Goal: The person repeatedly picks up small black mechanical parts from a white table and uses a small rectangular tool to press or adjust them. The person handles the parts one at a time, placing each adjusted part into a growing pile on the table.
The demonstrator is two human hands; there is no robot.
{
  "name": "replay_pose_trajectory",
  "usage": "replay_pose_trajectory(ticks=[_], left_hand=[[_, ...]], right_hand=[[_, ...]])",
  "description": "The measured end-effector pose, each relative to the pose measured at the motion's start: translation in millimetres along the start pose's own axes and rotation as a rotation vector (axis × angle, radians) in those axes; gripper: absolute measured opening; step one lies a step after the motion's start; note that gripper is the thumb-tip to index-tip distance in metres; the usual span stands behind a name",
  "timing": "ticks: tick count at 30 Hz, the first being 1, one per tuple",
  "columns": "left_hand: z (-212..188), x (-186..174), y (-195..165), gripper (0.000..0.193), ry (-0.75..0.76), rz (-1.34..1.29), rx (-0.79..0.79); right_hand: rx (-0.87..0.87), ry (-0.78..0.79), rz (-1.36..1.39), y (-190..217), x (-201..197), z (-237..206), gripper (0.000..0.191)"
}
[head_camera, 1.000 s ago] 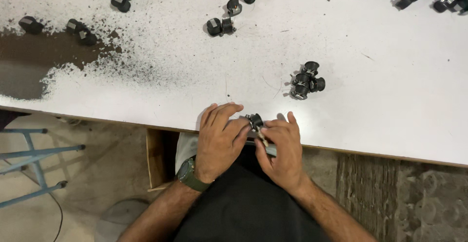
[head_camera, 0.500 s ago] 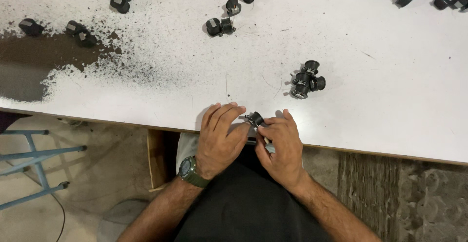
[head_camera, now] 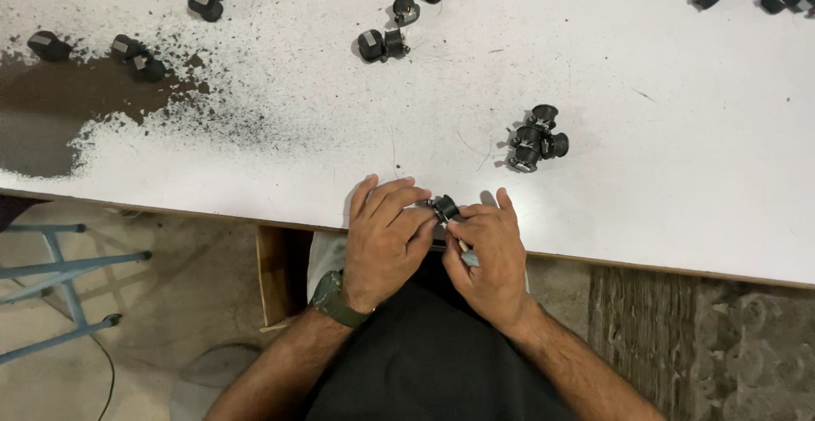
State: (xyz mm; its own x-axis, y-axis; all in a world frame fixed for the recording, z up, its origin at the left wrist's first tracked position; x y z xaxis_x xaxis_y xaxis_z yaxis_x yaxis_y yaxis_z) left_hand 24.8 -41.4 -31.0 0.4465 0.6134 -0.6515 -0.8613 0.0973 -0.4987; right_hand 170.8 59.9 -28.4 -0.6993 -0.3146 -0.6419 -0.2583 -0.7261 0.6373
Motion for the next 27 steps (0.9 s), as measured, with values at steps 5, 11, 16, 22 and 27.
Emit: replay_pose_trajectory(ticks=[5, 11, 16, 22, 27], left_hand=[[1, 2, 0, 0.009, 0.002, -0.007, -0.011], [-1, 2, 1, 0.008, 0.013, -0.056, -0.036], [0, 0, 1, 0.010, 0.020, -0.083, -0.038], [2, -3, 2, 0.013, 0.023, -0.103, -0.039], [1, -4, 4, 0.034, -0.007, -0.103, -0.020]], right_hand=[[-0.116, 0.003, 0.041, -10, 4, -7, 0.036], [-0.122, 0.027, 0.004, -14, 9, -9, 0.035], [-0.108, 0.027, -0.025, -6, 7, -4, 0.035], [-0.065, 0.034, -0.018, 0, 5, 5, 0.031], [-0.082, -0.022, -0.057, 3, -12, 7, 0.030]])
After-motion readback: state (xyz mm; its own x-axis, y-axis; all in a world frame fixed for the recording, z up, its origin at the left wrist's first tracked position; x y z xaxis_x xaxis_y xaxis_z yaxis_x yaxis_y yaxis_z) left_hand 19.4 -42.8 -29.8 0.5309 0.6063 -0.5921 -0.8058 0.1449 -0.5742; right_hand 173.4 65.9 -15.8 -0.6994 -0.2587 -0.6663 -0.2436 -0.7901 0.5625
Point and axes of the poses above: each hand's wrist, its own z-axis towards the middle knuckle, its own x-axis out of the palm, y = z × x, the point moved 1 cm from there along z, towards the middle knuckle, and after that the axes turned 12 degrees about x, right-handed, at the moved point
